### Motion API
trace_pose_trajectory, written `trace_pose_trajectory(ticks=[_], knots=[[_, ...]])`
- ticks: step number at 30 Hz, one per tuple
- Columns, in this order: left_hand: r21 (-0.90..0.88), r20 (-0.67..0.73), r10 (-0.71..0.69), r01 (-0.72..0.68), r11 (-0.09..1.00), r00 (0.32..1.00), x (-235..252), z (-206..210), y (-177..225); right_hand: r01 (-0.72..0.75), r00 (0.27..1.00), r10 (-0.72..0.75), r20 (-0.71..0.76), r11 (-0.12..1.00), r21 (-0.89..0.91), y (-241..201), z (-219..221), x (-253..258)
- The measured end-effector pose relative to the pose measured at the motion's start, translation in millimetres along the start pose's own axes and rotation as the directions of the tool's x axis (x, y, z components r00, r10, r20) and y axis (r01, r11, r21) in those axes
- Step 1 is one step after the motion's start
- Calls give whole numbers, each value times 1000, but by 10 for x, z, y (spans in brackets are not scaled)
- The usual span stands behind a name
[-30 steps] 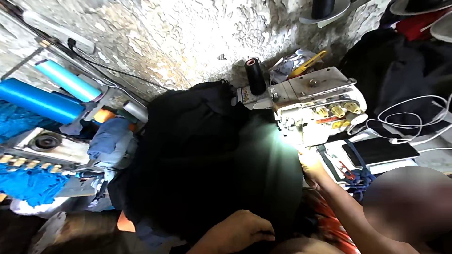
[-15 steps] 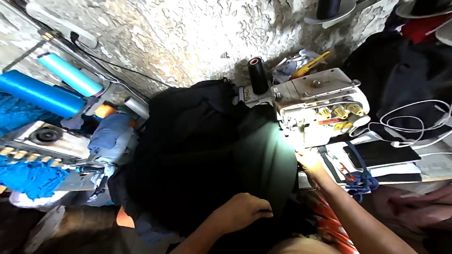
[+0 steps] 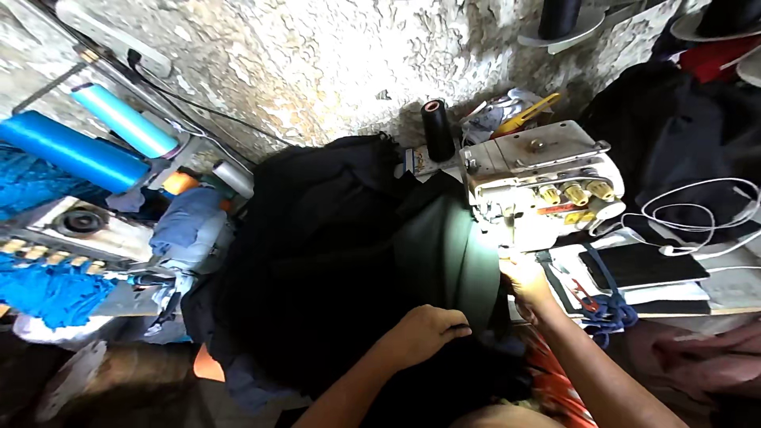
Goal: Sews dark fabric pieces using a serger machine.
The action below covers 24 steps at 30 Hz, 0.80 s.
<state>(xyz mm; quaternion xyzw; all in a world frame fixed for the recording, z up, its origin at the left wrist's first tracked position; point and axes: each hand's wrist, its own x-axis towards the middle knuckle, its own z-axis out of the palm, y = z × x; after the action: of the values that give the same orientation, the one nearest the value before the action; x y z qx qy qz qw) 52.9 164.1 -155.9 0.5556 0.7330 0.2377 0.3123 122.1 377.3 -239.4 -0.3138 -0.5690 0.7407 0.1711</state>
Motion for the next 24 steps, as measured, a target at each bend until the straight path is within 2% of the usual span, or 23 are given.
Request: trace_pose_trajectory(ticks=[10,15,17,21,24], knots=[[-53,-13,-128,127,990,992,212,-23,11,132,986,-138,-92,989,-67,53,42,0],[-42,-146,-69,64,997,987,350,169,43,175,978,-189,-82,972,-156,75,10,-5],[11,-194,-88,92,996,977,391,255,98,194,974,-213,-81,961,-198,72,10,-14],[94,-236,-181,208,974,955,432,414,210,248,964,-265,-12,917,-311,122,-96,-67],[131,-255,-237,277,952,937,407,511,291,302,953,-285,99,902,-310,258,-230,-204]])
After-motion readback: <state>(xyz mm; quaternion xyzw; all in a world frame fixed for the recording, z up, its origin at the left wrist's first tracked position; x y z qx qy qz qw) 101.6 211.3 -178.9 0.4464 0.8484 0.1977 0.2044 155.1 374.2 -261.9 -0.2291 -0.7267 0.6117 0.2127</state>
